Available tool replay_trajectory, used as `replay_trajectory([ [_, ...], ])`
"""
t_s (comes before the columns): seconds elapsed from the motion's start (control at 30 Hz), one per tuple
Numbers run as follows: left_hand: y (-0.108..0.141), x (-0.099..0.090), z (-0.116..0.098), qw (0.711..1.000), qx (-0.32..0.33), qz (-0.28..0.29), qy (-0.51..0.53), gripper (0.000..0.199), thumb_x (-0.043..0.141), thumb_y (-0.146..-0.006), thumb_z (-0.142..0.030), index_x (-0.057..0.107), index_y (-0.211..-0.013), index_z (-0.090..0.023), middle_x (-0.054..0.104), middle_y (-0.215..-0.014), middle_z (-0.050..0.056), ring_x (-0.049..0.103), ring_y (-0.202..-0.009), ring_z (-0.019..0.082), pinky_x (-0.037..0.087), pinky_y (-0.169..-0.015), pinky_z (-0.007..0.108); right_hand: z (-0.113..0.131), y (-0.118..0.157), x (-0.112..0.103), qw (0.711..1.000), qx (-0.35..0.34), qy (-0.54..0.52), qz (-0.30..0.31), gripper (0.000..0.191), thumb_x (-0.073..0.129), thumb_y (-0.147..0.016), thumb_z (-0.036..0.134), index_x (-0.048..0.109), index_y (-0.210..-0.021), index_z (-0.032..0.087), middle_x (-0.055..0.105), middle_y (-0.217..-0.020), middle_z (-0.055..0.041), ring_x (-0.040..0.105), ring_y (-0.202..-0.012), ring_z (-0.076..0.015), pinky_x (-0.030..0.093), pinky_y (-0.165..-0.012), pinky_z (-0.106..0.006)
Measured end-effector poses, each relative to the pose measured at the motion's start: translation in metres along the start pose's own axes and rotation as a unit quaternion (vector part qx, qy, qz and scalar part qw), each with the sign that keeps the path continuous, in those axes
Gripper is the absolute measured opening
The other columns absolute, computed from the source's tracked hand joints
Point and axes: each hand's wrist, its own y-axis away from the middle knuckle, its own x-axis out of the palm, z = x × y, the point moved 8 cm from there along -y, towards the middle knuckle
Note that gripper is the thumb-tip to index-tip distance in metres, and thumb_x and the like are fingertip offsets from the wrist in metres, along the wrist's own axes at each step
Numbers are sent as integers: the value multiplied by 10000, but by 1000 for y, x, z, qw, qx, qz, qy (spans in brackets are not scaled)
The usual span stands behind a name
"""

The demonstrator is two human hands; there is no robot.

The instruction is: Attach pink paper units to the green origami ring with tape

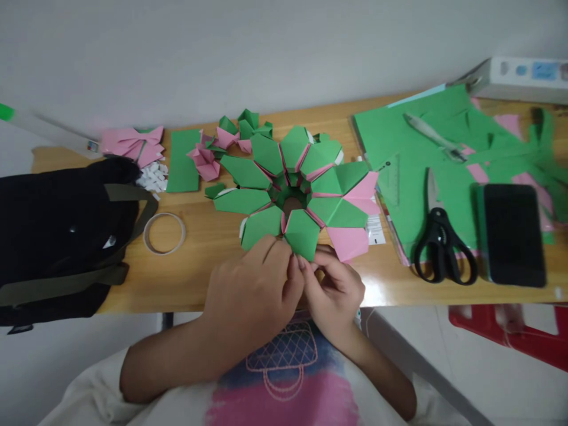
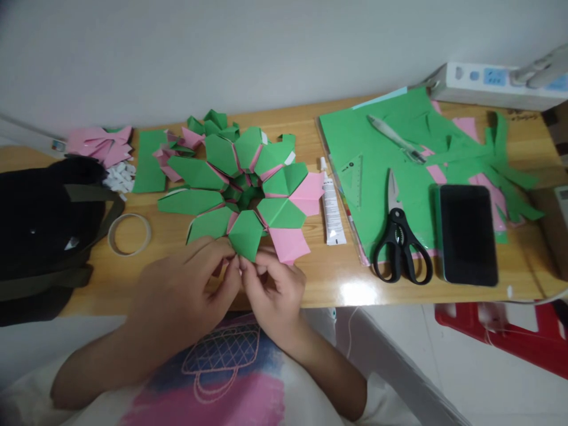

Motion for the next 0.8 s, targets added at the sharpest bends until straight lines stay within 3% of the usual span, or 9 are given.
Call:
replay_trajectory([
  [0.23, -1, 1, -4, 1000, 18, 18, -10, 243, 408, -906, -189, 519, -690, -209, 559, -601, 8, 531, -487, 167, 309, -400, 298, 6, -2, -2, 999, -21, 24, -4, 114, 629, -840, 131, 672, -765, 206, 557, -564, 68, 441, -454, -52, 356, -441, -179],
  [0.47, -1, -1, -3, 999, 19, -25, -13, 271, 403, -902, -194, 497, -649, -222, 536, -557, -5, 499, -455, 142, 312, -384, 275, 0, 0, -2, 1000, 7, 0, -8, 87, 635, -849, 175, 676, -781, 211, 609, -588, 50, 532, -509, -84, 441, -505, -205],
  [0.6, 2, -3, 0, 1000, 1, -27, -2, 264, 395, -903, -191, 512, -669, -227, 569, -571, -6, 500, -463, 134, 312, -393, 277, -10, 4, -3, 998, 43, -38, -23, 88, 651, -849, 184, 656, -764, 206, 574, -566, 56, 514, -505, -87, 430, -509, -218],
  [0.73, 8, -18, 7, 999, -19, -15, 34, 243, 431, -892, -194, 511, -664, -223, 528, -535, -32, 487, -461, 121, 301, -420, 273, -23, 7, -3, 993, 87, -75, -23, 66, 660, -849, 200, 660, -783, 205, 544, -552, 61, 489, -498, -86, 410, -508, -221],
  [0.8, 13, -32, 21, 998, -41, -32, 41, 215, 444, -876, -208, 520, -675, -226, 509, -522, -44, 465, -446, 115, 295, -432, 269, -28, 9, -6, 991, 103, -82, -31, 54, 664, -847, 217, 671, -795, 206, 541, -552, 58, 484, -494, -87, 403, -501, -218],
])
